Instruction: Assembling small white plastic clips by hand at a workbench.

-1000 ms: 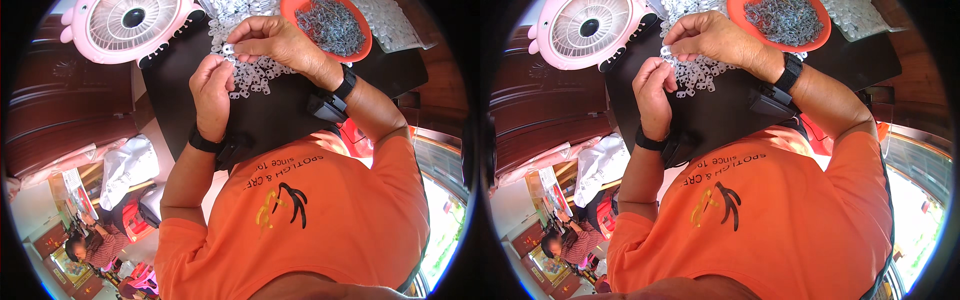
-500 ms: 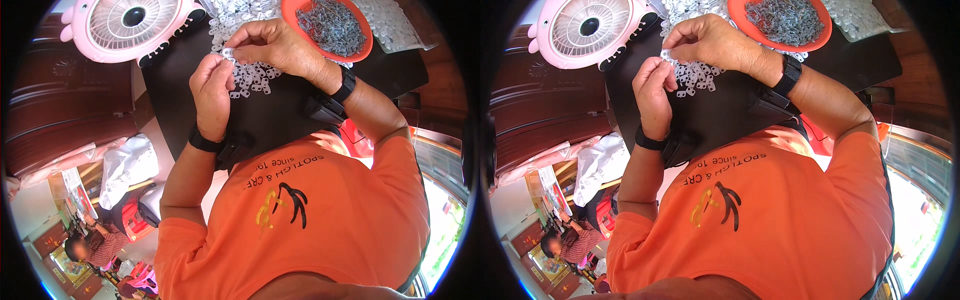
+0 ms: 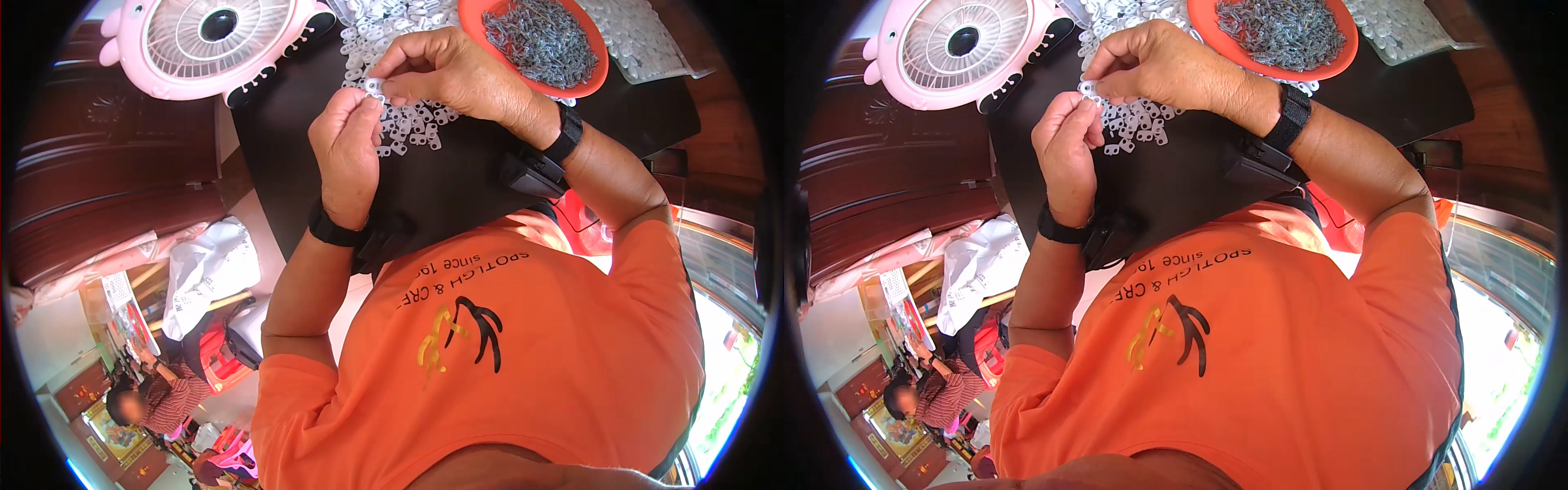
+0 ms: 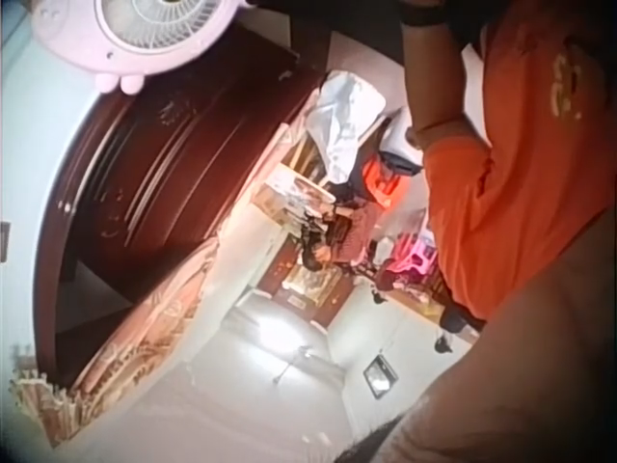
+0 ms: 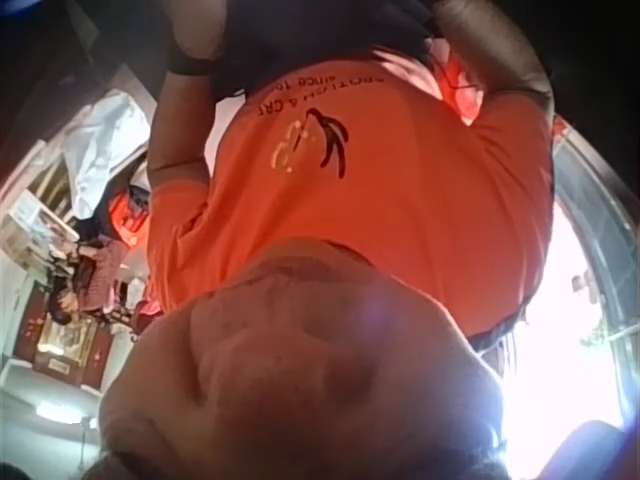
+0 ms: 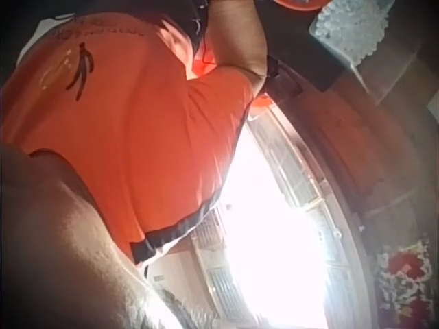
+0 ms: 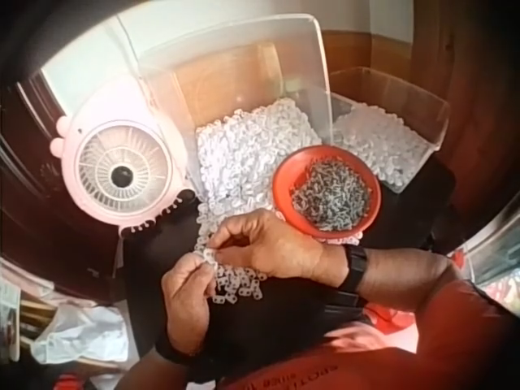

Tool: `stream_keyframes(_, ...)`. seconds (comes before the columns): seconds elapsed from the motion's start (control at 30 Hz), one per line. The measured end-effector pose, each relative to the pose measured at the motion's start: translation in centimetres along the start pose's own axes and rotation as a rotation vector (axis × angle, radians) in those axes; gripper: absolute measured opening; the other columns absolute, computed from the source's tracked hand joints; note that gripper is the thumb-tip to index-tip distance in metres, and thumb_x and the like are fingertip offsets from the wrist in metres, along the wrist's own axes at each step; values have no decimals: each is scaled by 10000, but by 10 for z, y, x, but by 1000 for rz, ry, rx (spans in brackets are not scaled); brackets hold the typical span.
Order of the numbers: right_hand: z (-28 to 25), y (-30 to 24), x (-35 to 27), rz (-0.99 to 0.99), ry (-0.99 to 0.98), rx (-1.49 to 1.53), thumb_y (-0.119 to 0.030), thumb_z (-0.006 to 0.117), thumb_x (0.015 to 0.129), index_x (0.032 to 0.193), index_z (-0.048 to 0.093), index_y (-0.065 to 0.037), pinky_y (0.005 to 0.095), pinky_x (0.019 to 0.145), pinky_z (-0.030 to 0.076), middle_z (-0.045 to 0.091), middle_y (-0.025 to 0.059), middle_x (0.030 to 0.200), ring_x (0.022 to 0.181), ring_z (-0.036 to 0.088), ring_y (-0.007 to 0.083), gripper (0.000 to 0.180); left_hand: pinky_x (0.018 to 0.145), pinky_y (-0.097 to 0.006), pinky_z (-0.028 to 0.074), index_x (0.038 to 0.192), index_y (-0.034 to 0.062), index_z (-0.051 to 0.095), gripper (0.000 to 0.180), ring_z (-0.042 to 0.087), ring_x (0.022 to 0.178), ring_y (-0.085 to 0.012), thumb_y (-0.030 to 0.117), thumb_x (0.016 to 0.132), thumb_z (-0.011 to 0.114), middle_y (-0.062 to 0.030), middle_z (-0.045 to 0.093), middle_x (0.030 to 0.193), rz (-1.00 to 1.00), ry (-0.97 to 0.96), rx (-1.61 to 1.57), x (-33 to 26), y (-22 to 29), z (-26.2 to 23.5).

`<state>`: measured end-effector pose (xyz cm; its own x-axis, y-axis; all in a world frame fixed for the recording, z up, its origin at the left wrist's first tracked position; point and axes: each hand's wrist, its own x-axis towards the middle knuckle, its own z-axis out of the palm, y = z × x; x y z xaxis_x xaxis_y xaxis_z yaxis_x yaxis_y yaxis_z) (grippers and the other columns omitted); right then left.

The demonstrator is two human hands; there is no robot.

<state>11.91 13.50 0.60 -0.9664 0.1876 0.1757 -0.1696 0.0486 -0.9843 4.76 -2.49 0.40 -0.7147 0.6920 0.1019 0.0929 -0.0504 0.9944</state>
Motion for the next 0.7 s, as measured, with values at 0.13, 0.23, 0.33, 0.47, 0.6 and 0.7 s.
stream_keyframes(0.13, 3, -4, 0, 50, 23, 75, -65, 658, 822, 962, 652, 9, 208, 675, 514, 652, 38, 796, 723, 614, 75, 158, 515, -199, 292, 771, 12, 549, 147, 376, 555, -47, 105, 881, 524, 26, 449, 617, 29, 27, 2, 0, 2, 1)
stream_keyframes(0.23, 4, -4, -1, 50, 27, 94, -69, 652, 829, 960, 650, 10, 208, 673, 513, 648, 36, 789, 718, 612, 75, 152, 511, -199, 289, 776, 12, 551, 140, 373, 554, -45, 101, 881, 526, 28, 446, 617, 36, 17, 18, 0, 0, 1)
stream_keyframes(0.33, 3, -4, -1, 60, 18, 98, -47, 641, 841, 988, 639, 11, 206, 694, 512, 647, 36, 825, 740, 609, 72, 158, 512, -200, 290, 775, 11, 548, 143, 373, 557, -45, 102, 883, 522, 29, 445, 616, 48, 17, 26, 0, 2, 2)
stream_keyframes(0.47, 4, -4, -1, 58, 15, 87, -21, 634, 849, 1014, 631, 15, 204, 722, 511, 649, 38, 865, 764, 607, 71, 169, 515, -200, 291, 771, 12, 544, 146, 375, 562, -44, 100, 884, 517, 30, 445, 619, 55, 29, 65, -1, 2, 2)
stream_keyframes(0.6, 2, -5, 0, 44, -7, 38, -23, 639, 847, 1007, 635, 18, 207, 733, 513, 652, 43, 873, 778, 611, 75, 165, 519, -200, 294, 773, 13, 540, 148, 376, 566, -44, 102, 888, 511, 30, 446, 626, 45, 15, 63, -1, 1, 1)
stream_keyframes(0.7, 2, -4, 0, 48, -8, 19, -28, 646, 844, 1000, 638, 20, 210, 738, 513, 655, 46, 880, 793, 614, 78, 164, 519, -200, 296, 775, 14, 539, 148, 378, 567, -45, 104, 888, 511, 29, 447, 628, 49, 17, 46, -2, 0, 3)
